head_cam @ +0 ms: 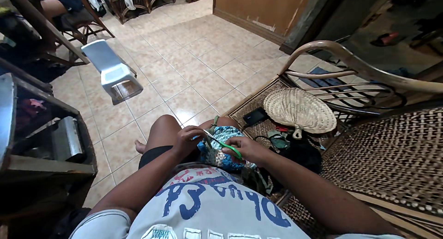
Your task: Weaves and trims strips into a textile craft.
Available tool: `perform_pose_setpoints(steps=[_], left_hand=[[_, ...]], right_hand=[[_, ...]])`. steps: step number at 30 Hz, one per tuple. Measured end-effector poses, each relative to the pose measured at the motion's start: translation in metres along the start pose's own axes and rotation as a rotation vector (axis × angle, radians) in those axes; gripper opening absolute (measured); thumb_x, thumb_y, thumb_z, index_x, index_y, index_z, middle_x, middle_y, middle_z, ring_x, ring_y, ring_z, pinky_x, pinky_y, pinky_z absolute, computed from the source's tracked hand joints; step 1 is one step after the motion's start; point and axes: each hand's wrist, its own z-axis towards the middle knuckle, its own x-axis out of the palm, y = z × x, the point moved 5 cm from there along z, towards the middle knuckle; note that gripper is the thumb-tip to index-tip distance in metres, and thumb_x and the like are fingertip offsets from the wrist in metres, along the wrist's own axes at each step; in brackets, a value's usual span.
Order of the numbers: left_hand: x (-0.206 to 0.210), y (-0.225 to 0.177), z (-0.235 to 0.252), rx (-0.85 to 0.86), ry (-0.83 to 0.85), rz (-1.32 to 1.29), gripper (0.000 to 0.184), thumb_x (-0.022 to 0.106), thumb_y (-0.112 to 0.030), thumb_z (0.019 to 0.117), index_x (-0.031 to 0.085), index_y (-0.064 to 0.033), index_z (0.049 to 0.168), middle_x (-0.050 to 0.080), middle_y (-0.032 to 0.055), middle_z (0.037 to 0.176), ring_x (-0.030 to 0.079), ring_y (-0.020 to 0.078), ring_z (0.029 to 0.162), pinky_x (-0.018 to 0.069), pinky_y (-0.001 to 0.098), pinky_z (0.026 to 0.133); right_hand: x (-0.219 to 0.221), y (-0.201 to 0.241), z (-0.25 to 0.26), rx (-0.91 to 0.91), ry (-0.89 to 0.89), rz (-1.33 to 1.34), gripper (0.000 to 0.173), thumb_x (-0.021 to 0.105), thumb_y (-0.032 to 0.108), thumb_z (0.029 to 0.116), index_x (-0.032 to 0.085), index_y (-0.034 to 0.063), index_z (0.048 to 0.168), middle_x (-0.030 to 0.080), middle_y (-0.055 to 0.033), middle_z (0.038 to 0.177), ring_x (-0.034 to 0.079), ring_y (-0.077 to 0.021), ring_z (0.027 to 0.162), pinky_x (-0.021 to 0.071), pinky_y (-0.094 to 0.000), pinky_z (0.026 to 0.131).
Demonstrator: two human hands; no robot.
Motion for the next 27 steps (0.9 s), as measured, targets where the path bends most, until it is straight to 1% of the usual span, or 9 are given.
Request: perform_pose_setpoints(steps=[4,7,9,11,13,16,21,23,27], left_hand=[[0.000,-0.001,0.001,-0.048,-0.001,-0.042,0.006,0.072,-0.001,0.0876,0.075,0.0012,0.092,0.073,0.0112,0.098,0.070,0.0117,0.093,0.0580,0.0260,0.085],[0.003,-0.004,0.002,-0.207,0.008,-0.150,0.011,0.067,0.001,0.0882,0.068,0.0067,0.098,0.069,0.0130,0.099,0.068,0.0120,0.089,0.0581,0.0277,0.081],[0.004,-0.009,0.003,-0.372,-0.013,-0.241,0.017,0.064,0.001,0.0920,0.064,0.0084,0.107,0.069,0.0114,0.102,0.067,0.0105,0.089,0.0584,0.0287,0.082],[0.005,-0.018,0.005,-0.474,-0.041,-0.338,0.016,0.064,0.001,0.0938,0.061,0.0046,0.109,0.069,0.0049,0.098,0.066,0.0061,0.082,0.0582,0.0258,0.078],[0.009,-0.031,0.007,-0.508,-0.010,-0.419,0.018,0.065,0.001,0.0928,0.060,0.0011,0.110,0.068,0.0015,0.098,0.066,0.0052,0.084,0.0582,0.0258,0.079],[0.019,-0.053,0.010,-0.480,0.112,-0.442,0.024,0.066,-0.002,0.0922,0.060,0.0030,0.115,0.069,0.0012,0.103,0.068,0.0049,0.091,0.0586,0.0268,0.086],[0.038,-0.063,0.009,-0.212,0.345,-0.317,0.018,0.064,-0.009,0.0966,0.068,0.0043,0.108,0.071,0.0051,0.103,0.068,0.0044,0.092,0.0582,0.0248,0.087],[0.046,-0.061,0.006,-0.222,0.421,-0.285,0.018,0.064,-0.011,0.0976,0.070,0.0040,0.106,0.071,0.0066,0.101,0.067,0.0045,0.091,0.0578,0.0234,0.085],[0.060,-0.054,-0.001,-0.276,0.586,-0.227,0.021,0.062,-0.013,0.0989,0.071,0.0031,0.109,0.071,0.0096,0.104,0.067,0.0056,0.093,0.0564,0.0228,0.088]], right_hand=[[0.001,0.002,-0.001,-0.005,0.025,-0.038,0.026,0.064,0.028,0.1020,0.062,0.0042,0.112,0.062,0.0031,0.074,0.059,-0.0026,0.059,0.0484,-0.0174,0.055],[-0.014,0.012,-0.007,-0.067,0.071,-0.261,0.035,0.067,0.028,0.1001,0.061,0.0005,0.120,0.062,-0.0021,0.082,0.059,-0.0056,0.067,0.0523,-0.0226,0.064],[-0.042,0.024,-0.021,-0.139,-0.058,-0.451,0.035,0.075,0.025,0.0943,0.065,0.0005,0.117,0.062,-0.0059,0.082,0.057,-0.0117,0.069,0.0507,-0.0315,0.067],[-0.080,0.027,-0.040,-0.172,-0.298,-0.591,0.037,0.081,0.024,0.0885,0.069,0.0032,0.116,0.069,-0.0147,0.089,0.066,-0.0279,0.077,0.0555,-0.0531,0.072],[-0.116,0.014,-0.062,-0.133,-0.478,-0.620,0.038,0.082,0.022,0.0881,0.068,0.0041,0.118,0.070,-0.0162,0.091,0.067,-0.0320,0.079,0.0547,-0.0588,0.074],[-0.152,-0.029,-0.091,-0.074,-0.659,-0.508,0.038,0.080,0.016,0.0898,0.065,0.0012,0.122,0.069,-0.0178,0.091,0.067,-0.0302,0.079,0.0546,-0.0543,0.076],[-0.191,-0.142,-0.088,0.354,-0.968,-0.376,0.044,0.075,0.015,0.0920,0.062,-0.0044,0.129,0.065,-0.0364,0.114,0.062,-0.0571,0.107,0.0447,-0.0766,0.091],[-0.196,-0.182,-0.079,0.444,-1.035,-0.324,0.044,0.076,0.013,0.0898,0.063,-0.0039,0.128,0.063,-0.0373,0.119,0.059,-0.0581,0.113,0.0419,-0.0778,0.094],[-0.187,-0.223,-0.063,0.380,-1.093,-0.189,0.050,0.071,0.002,0.0902,0.056,-0.0009,0.138,0.065,-0.0327,0.121,0.062,-0.0537,0.113,0.0455,-0.0724,0.095]])
